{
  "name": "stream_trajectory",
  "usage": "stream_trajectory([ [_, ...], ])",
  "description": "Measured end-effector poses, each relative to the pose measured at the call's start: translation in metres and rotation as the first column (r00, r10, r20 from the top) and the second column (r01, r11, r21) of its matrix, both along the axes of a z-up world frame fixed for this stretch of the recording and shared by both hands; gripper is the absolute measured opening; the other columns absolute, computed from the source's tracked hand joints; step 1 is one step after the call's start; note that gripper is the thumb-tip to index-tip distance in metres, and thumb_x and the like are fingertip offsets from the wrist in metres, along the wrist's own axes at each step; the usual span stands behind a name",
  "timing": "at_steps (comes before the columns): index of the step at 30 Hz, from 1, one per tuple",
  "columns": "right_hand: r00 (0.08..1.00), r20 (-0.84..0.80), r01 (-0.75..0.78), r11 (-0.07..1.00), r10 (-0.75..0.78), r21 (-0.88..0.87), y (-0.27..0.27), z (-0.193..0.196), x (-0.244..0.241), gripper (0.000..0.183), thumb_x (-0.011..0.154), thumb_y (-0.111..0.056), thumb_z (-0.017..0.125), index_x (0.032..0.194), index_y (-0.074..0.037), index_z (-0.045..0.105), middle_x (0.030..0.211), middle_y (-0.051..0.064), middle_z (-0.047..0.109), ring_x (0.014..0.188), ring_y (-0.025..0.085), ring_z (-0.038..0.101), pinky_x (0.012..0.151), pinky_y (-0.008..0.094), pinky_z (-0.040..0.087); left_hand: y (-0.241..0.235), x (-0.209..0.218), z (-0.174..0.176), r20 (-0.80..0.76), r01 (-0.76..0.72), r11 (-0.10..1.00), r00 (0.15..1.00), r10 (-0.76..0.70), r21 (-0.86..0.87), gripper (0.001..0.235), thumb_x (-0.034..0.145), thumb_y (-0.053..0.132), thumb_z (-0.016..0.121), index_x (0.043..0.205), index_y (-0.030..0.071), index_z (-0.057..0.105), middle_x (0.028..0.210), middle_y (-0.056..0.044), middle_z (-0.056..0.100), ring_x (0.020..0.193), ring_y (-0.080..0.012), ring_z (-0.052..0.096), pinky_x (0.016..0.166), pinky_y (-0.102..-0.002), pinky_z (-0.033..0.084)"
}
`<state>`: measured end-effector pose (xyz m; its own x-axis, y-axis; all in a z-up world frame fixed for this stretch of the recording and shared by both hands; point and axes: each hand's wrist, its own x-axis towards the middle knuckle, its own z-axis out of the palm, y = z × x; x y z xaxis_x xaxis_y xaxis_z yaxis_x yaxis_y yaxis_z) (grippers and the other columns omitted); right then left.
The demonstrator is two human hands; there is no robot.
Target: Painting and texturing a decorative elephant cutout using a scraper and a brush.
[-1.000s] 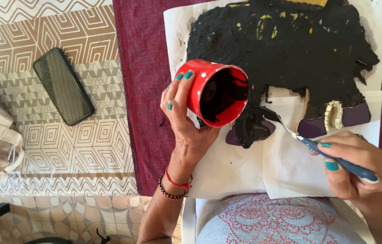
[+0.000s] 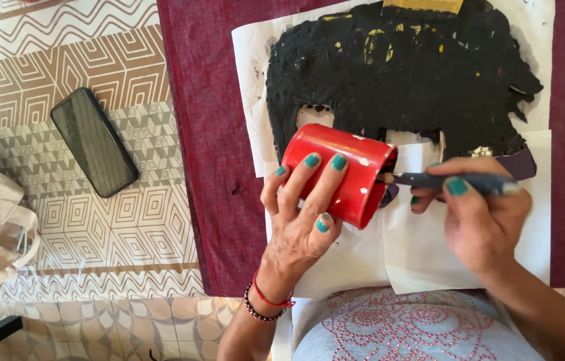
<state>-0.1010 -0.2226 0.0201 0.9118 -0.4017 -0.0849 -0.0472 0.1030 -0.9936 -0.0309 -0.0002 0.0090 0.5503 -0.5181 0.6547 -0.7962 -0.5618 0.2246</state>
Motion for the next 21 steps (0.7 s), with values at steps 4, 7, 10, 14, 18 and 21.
stream_trajectory([
  [4,0.997,-0.074,0.037,0.940,-0.012,0.340,0.000,-0.013,0.003,0.023,0.100,-0.014,0.057,0.112,0.004,0.064,0.084,0.023,0.070,0.063,0.027,0.067,0.056,0.030,0.058,-0.002,0.000,-0.008,-0.016,-0.022,0.999,1.000,0.022,-0.035,0.082,0.110,0.007,0.049,0.166,0.019,-0.010,0.147,-0.011,0.057,0.133,-0.0364,0.058,0.111,-0.055,0.040],
  [7,0.996,-0.087,0.066,0.922,-0.035,0.382,-0.003,-0.009,0.002,0.024,0.097,-0.016,0.060,0.112,0.002,0.065,0.083,0.021,0.071,0.067,0.023,0.071,0.053,0.029,0.060,0.000,-0.002,-0.011,-0.031,-0.055,0.997,0.998,0.053,-0.052,0.076,0.113,0.012,0.046,0.166,0.016,-0.009,0.148,-0.013,0.056,0.136,-0.0362,0.057,0.114,-0.054,0.039],
  [10,0.994,-0.065,0.101,0.937,-0.084,0.334,-0.009,0.001,0.000,0.021,0.098,-0.018,0.062,0.109,-0.001,0.066,0.084,0.017,0.073,0.063,0.022,0.072,0.052,0.026,0.060,0.003,-0.004,-0.015,-0.192,-0.161,0.987,0.970,0.153,-0.028,0.034,0.103,0.015,0.053,0.135,0.002,0.050,0.143,-0.006,0.061,0.134,-0.0295,0.057,0.113,-0.052,0.042],
  [14,0.963,-0.155,0.245,0.958,-0.221,0.152,-0.018,0.011,-0.001,0.020,0.093,-0.027,0.060,0.104,-0.010,0.066,0.078,0.007,0.066,0.062,0.015,0.067,0.048,0.023,0.054,0.010,-0.005,-0.021,-0.201,-0.260,0.962,0.950,0.240,-0.081,0.051,0.105,0.032,0.063,0.141,0.003,0.044,0.145,-0.009,0.057,0.135,-0.0316,0.057,0.113,-0.053,0.042],
  [18,0.944,-0.163,0.291,0.957,-0.288,-0.004,-0.032,0.010,-0.006,0.022,0.094,-0.029,0.053,0.103,-0.010,0.061,0.076,0.011,0.061,0.059,0.018,0.060,0.048,0.025,0.048,0.013,-0.006,-0.033,-0.247,-0.358,0.918,0.918,0.312,-0.172,0.063,0.099,0.043,0.069,0.142,0.004,0.043,0.146,-0.009,0.058,0.137,-0.0311,0.054,0.120,-0.054,0.037],
  [21,0.941,-0.173,0.283,0.957,-0.290,-0.060,-0.039,-0.002,-0.011,0.021,0.095,-0.026,0.053,0.104,-0.009,0.060,0.079,0.010,0.061,0.067,0.017,0.065,0.052,0.025,0.052,0.012,-0.004,-0.032,-0.322,-0.399,0.884,0.893,0.315,-0.243,0.078,0.089,0.034,0.082,0.146,0.004,0.038,0.147,-0.006,0.054,0.139,-0.0318,0.050,0.119,-0.053,0.040],
])
